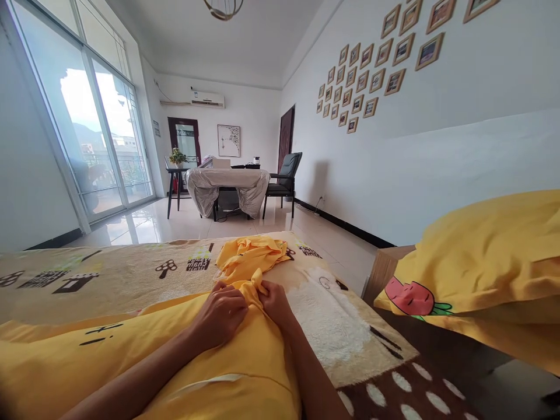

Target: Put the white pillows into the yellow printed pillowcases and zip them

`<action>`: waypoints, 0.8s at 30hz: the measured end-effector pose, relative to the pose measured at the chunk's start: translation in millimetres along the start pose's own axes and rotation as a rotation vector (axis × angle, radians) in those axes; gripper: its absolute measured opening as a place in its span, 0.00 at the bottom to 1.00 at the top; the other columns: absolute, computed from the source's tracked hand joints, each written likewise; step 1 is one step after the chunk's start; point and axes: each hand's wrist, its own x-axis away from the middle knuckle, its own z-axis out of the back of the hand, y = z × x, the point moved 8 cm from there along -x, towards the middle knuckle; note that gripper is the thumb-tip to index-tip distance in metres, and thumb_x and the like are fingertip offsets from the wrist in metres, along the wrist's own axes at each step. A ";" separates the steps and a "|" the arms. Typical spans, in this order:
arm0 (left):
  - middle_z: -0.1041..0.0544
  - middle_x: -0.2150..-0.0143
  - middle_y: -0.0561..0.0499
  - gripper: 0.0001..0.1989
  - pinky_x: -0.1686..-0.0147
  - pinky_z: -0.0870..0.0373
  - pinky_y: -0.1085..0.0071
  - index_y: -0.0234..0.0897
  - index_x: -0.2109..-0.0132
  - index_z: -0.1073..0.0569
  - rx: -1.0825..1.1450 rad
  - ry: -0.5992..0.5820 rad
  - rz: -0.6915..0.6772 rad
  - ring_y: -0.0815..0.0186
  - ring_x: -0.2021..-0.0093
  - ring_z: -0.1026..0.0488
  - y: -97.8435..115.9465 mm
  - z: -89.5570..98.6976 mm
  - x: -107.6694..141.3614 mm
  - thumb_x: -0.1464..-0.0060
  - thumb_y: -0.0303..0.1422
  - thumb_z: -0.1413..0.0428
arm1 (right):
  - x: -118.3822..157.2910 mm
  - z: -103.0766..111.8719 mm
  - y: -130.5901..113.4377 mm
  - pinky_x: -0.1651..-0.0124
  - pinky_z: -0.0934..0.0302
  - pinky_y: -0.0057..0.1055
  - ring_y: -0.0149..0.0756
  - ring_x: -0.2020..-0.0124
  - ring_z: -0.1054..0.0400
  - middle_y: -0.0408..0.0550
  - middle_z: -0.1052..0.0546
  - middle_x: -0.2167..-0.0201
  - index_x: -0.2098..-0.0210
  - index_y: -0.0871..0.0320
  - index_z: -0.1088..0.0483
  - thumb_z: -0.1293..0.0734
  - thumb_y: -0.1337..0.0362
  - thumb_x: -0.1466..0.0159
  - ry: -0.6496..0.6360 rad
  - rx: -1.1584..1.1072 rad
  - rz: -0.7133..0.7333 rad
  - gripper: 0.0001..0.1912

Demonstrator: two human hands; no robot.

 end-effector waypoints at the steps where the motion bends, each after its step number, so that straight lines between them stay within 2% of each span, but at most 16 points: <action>1: 0.25 0.74 0.52 0.13 0.60 0.46 0.63 0.37 0.77 0.30 -0.002 0.013 0.000 0.67 0.69 0.32 0.3 1.7 0.3 0.44 0.28 0.50 | -1.1 3.1 2.7 0.75 0.51 0.23 0.27 0.76 0.45 0.38 0.35 0.82 0.81 0.60 0.35 0.34 0.62 0.49 0.040 -0.014 -0.015 0.09; 4: 0.24 0.72 0.52 0.14 0.57 0.46 0.62 0.38 0.74 0.28 -0.023 0.064 -0.013 0.67 0.68 0.30 2.2 7.5 1.9 0.42 0.30 0.51 | -2.7 7.1 11.5 0.76 0.50 0.23 0.29 0.77 0.43 0.40 0.34 0.82 0.79 0.59 0.35 0.34 0.59 0.49 0.088 -0.088 -0.075 0.10; 9: 0.25 0.68 0.50 0.15 0.56 0.43 0.63 0.37 0.69 0.29 -0.055 0.077 -0.042 0.67 0.66 0.31 3.9 7.9 2.3 0.38 0.32 0.56 | -2.1 2.2 23.4 0.74 0.42 0.28 0.34 0.76 0.37 0.43 0.30 0.79 0.76 0.58 0.34 0.33 0.48 0.50 0.068 -0.261 -0.181 0.18; 11: 0.26 0.67 0.48 0.15 0.57 0.42 0.64 0.36 0.69 0.32 -0.059 0.035 -0.030 0.66 0.66 0.32 2.7 3.4 1.3 0.37 0.31 0.59 | -2.4 1.9 26.6 0.73 0.41 0.29 0.35 0.76 0.36 0.44 0.29 0.79 0.75 0.58 0.33 0.31 0.47 0.52 0.071 -0.318 -0.202 0.20; 13: 0.27 0.68 0.48 0.15 0.60 0.41 0.65 0.36 0.68 0.33 -0.042 -0.074 -0.012 0.65 0.66 0.32 1.5 -6.4 0.9 0.37 0.32 0.60 | -3.3 3.2 29.0 0.72 0.41 0.30 0.35 0.75 0.36 0.44 0.28 0.78 0.75 0.59 0.32 0.29 0.47 0.54 0.081 -0.364 -0.212 0.21; 16: 0.27 0.69 0.47 0.13 0.66 0.41 0.66 0.37 0.66 0.33 -0.013 -0.273 0.099 0.62 0.69 0.32 -7.2 -23.3 3.5 0.38 0.33 0.59 | -4.1 5.8 29.3 0.69 0.40 0.31 0.36 0.74 0.35 0.43 0.27 0.77 0.74 0.59 0.30 0.26 0.49 0.57 0.094 -0.409 -0.212 0.22; 18: 0.27 0.71 0.46 0.13 0.67 0.41 0.66 0.37 0.67 0.33 -0.005 -0.328 0.186 0.61 0.69 0.32 -16.6 -28.2 4.4 0.40 0.35 0.58 | -3.2 6.5 26.6 0.69 0.40 0.31 0.36 0.74 0.35 0.43 0.27 0.76 0.73 0.60 0.30 0.25 0.50 0.58 0.100 -0.428 -0.209 0.22; 21: 0.27 0.69 0.46 0.15 0.63 0.39 0.66 0.36 0.69 0.32 0.022 -0.291 0.275 0.60 0.65 0.31 -33.9 -27.3 0.3 0.39 0.36 0.59 | 0.3 6.1 17.9 0.71 0.42 0.29 0.34 0.75 0.37 0.42 0.28 0.78 0.75 0.60 0.30 0.26 0.48 0.55 0.110 -0.450 -0.200 0.21; 24: 0.28 0.65 0.45 0.14 0.63 0.37 0.67 0.34 0.56 0.31 0.055 -0.213 0.410 0.60 0.63 0.31 -59.6 -21.3 -2.8 0.41 0.36 0.57 | 3.7 2.8 5.8 0.71 0.44 0.28 0.34 0.75 0.38 0.42 0.29 0.79 0.75 0.60 0.31 0.27 0.48 0.53 0.102 -0.482 -0.185 0.21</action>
